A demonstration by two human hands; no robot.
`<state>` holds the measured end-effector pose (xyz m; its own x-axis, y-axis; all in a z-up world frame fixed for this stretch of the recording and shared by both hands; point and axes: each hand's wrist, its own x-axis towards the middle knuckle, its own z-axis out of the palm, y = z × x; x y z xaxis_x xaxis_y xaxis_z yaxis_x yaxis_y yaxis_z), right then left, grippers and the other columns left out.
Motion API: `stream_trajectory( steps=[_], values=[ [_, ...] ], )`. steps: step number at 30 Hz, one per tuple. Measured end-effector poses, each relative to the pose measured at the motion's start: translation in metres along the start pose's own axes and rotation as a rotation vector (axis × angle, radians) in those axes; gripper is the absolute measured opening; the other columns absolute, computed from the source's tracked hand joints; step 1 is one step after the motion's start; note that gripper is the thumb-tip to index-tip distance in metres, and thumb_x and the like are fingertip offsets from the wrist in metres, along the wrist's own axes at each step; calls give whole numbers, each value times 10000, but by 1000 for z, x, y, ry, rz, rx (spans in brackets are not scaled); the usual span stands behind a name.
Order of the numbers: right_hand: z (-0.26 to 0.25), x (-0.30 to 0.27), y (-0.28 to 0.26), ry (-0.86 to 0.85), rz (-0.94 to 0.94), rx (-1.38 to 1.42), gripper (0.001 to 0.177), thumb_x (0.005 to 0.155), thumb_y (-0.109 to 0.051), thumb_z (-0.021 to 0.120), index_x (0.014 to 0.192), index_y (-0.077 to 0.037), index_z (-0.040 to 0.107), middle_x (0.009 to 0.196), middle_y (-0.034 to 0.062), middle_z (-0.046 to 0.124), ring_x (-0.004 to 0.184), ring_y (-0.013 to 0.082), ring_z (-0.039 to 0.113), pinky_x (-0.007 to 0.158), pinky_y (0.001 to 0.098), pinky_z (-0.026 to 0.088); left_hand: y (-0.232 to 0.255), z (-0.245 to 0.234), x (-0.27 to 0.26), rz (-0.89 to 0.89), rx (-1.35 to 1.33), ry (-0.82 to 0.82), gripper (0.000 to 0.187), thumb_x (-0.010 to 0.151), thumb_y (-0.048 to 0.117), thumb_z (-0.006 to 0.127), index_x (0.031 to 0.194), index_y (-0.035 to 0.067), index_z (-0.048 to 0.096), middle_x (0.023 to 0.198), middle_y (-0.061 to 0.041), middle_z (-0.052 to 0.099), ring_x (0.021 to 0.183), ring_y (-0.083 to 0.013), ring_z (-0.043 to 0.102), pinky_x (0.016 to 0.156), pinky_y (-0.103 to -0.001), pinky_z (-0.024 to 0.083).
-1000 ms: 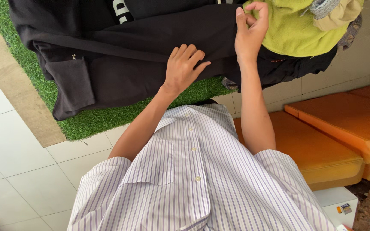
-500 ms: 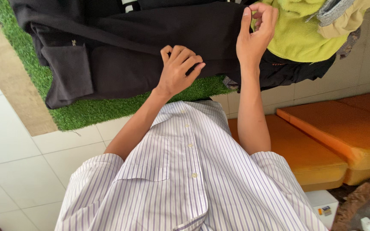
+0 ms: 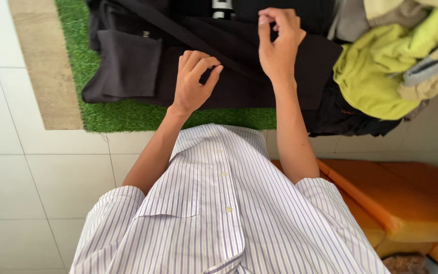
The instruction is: The person packs a suitcase by rolling a black shirt and placing it inside, then unfolding and smoothing a second black shirt to pack it as well.
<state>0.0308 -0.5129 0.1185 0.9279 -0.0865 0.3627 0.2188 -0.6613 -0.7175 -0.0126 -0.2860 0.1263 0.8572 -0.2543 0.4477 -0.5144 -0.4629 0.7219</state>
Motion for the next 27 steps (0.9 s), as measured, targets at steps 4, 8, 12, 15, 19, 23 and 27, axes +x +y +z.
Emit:
stream_trajectory(
  steps=[4, 8, 12, 15, 19, 23, 27],
  values=[
    [53, 26, -26, -305, 189, 50, 202, 1073, -276, 614, 1189, -129, 690, 946, -28, 705, 862, 114, 624, 973, 338, 439, -18, -51, -2, -99, -109, 102, 58, 1014, 22, 730, 1033, 43, 680, 995, -44, 629, 919, -174, 563, 780, -295, 489],
    [116, 52, -34, -446, 431, 377, 341, 1065, -345, 599, 1318, -117, 593, 1042, 14, 744, 919, 110, 673, 938, 313, 552, -46, -91, -10, -313, -244, 199, 54, 1065, 51, 665, 1031, 12, 683, 948, -27, 616, 764, -103, 524, 676, -254, 435],
    [163, 75, -33, -324, 643, 494, 505, 1003, -374, 697, 1396, -111, 517, 1122, 22, 761, 977, 114, 755, 868, 287, 541, -72, -120, -18, -536, -477, 214, 134, 1098, 114, 599, 1061, 10, 676, 911, -1, 590, 738, -58, 511, 644, -220, 424],
    [179, 89, -40, -192, 673, 651, 710, 893, -265, 808, 1418, -89, 365, 1015, 89, 738, 856, 166, 709, 753, 309, 563, -91, -124, -33, -609, -628, 198, 164, 1103, 148, 558, 1100, 17, 657, 903, 10, 615, 784, -50, 582, 672, -214, 488],
    [189, 99, -57, -207, 754, 714, 884, 871, -136, 842, 1494, -106, 217, 969, 83, 682, 811, 137, 642, 782, 290, 556, -118, -113, -50, -624, -725, 164, 189, 1109, 168, 541, 1115, 16, 654, 904, -12, 611, 785, -71, 596, 687, -234, 517],
    [192, 94, -97, -325, 517, 780, 635, 932, -14, 754, 1499, -29, 468, 1020, 75, 695, 928, 135, 648, 909, 282, 534, -131, -121, -47, -715, -1041, 161, 341, 1121, 308, 477, 1177, 4, 619, 974, -67, 645, 850, -143, 665, 751, -288, 584],
    [173, 68, -156, -475, 10, 596, 404, 894, 103, 670, 1278, -20, 637, 1214, 57, 680, 1126, 157, 671, 1023, 296, 540, -148, -144, -36, -925, -1415, 184, 579, 1042, 537, 356, 1241, 32, 559, 1084, -156, 663, 983, -279, 724, 885, -393, 616]
  ],
)
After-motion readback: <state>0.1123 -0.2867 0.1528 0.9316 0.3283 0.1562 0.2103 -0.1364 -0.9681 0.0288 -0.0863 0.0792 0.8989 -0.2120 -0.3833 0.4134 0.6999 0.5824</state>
